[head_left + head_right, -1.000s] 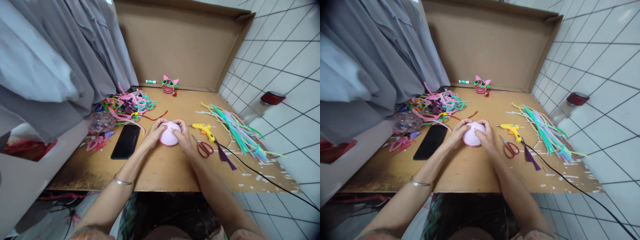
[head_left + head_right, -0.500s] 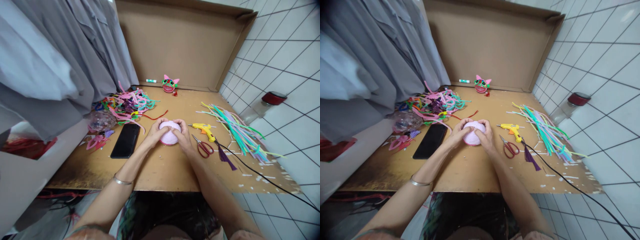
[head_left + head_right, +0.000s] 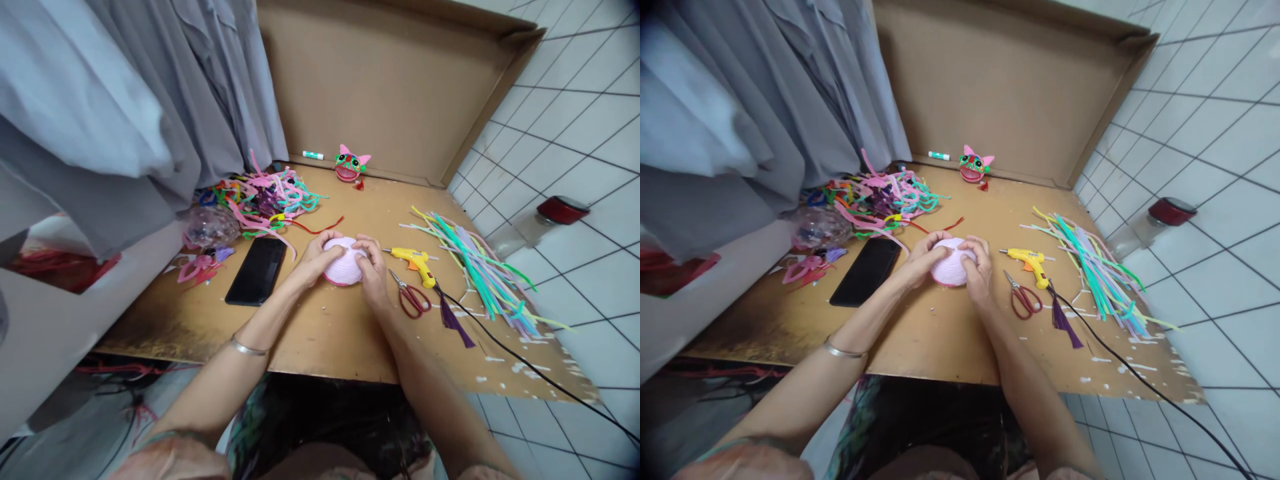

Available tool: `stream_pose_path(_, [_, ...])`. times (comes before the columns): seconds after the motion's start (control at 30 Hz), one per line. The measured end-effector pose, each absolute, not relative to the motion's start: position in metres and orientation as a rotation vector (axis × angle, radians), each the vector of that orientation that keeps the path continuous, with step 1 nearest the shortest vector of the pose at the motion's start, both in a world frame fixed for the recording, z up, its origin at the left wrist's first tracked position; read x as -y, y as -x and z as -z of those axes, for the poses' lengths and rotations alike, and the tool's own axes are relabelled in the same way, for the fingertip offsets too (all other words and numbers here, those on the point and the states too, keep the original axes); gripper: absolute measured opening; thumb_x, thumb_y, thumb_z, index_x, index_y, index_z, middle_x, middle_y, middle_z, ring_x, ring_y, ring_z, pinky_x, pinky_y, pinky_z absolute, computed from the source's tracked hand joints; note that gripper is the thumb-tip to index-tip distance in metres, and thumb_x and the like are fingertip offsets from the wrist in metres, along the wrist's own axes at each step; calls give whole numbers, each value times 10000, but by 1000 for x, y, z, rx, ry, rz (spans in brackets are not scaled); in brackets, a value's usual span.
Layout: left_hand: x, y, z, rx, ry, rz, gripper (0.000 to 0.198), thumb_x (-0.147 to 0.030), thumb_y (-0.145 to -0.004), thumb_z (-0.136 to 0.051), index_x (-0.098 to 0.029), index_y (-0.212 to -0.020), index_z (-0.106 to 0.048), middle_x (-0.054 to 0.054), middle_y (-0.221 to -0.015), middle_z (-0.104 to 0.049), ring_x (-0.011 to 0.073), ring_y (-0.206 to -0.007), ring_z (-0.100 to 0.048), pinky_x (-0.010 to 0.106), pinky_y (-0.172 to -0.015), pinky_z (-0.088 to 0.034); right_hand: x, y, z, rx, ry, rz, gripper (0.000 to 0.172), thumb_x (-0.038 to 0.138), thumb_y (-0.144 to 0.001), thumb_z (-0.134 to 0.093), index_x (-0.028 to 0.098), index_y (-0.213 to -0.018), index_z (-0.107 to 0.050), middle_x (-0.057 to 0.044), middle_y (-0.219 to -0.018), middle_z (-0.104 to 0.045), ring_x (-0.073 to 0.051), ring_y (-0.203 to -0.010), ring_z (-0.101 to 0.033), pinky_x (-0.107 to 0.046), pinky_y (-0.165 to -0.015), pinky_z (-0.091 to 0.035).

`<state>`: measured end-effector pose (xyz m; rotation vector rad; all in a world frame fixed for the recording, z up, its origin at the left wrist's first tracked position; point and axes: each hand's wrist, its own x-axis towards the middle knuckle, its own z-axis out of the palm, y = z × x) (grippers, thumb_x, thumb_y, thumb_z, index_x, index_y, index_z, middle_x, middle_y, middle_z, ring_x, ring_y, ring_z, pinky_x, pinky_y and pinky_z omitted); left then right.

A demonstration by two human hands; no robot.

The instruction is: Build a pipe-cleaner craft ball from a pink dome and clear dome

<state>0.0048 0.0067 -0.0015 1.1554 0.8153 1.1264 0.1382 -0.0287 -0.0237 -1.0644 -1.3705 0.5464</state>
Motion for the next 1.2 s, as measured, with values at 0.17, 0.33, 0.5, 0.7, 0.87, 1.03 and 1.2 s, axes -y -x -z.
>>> stream_pose_path(0.17, [-3, -5, -1, -813, -1181, -1137, 319, -263, -556, -626, -167, -847, -537, -9, -766, -553, 107, -652, -490, 198, -568, -391, 32, -136, 22, 1487, 1056, -334, 185, 200, -809, -440, 245, -872, -608, -71, -1066, -498, -228, -1072, -513, -418, -947, -422])
stream_pose_path(0.33, [-2, -6, 0, -817, -1177, -1143, 346, -269, -563, -631, -176, -880, -528, -9, -791, -555, 111, -669, -502, 204, -589, -404, 34, -135, 22, 1552, 1108, -222, 245, 155, -805, -411, 243, -890, -623, -81, -1047, -505, -229, -1021, -526, -416, -896, -445])
stream_pose_path(0.5, [-3, -7, 4, -827, -1212, -1160, 346, -284, -575, -626, -178, -888, -524, -17, -784, -549, 111, -673, -492, 205, -589, -393, 32, -137, 20, 1582, 1122, -252, 231, 144, -776, -417, 244, -872, -602, -77, -1041, -526, -238, -1018, -528, -422, -922, -425])
stream_pose_path(0.7, [-4, -6, 6, -828, -1229, -1155, 321, -280, -595, -612, -175, -887, -530, -15, -777, -549, 113, -664, -485, 209, -579, -381, 29, -139, 21, 1527, 1081, -380, 169, 191, -822, -396, 247, -914, -526, -50, -994, -539, -213, -1039, -527, -388, -959, -412])
stream_pose_path(0.87, [-6, -5, 5, -820, -1195, -1128, 361, -295, -576, -636, -184, -899, -519, -24, -782, -552, 116, -663, -496, 218, -593, -387, 31, -139, 23, 1411, 1062, -523, 186, 248, -828, -460, 242, -1009, -499, -53, -1055, -559, -207, -1022, -548, -368, -932, -434])
stream_pose_path(1.03, [-5, -4, 4, -802, -1190, -1136, 346, -298, -582, -625, -180, -895, -537, -21, -780, -560, 118, -674, -497, 221, -604, -384, 32, -138, 18, 1488, 1046, -395, 165, 192, -810, -431, 245, -908, -553, -47, -1001, -559, -211, -1045, -538, -363, -952, -412])
stream_pose_path(1.2, [-5, -5, 4, -806, -1164, -1141, 326, -293, -588, -608, -180, -887, -545, -14, -781, -570, 124, -670, -499, 225, -595, -382, 33, -137, 16, 1484, 1049, -377, 182, 176, -791, -419, 241, -875, -567, -45, -982, -555, -211, -1028, -542, -365, -941, -416])
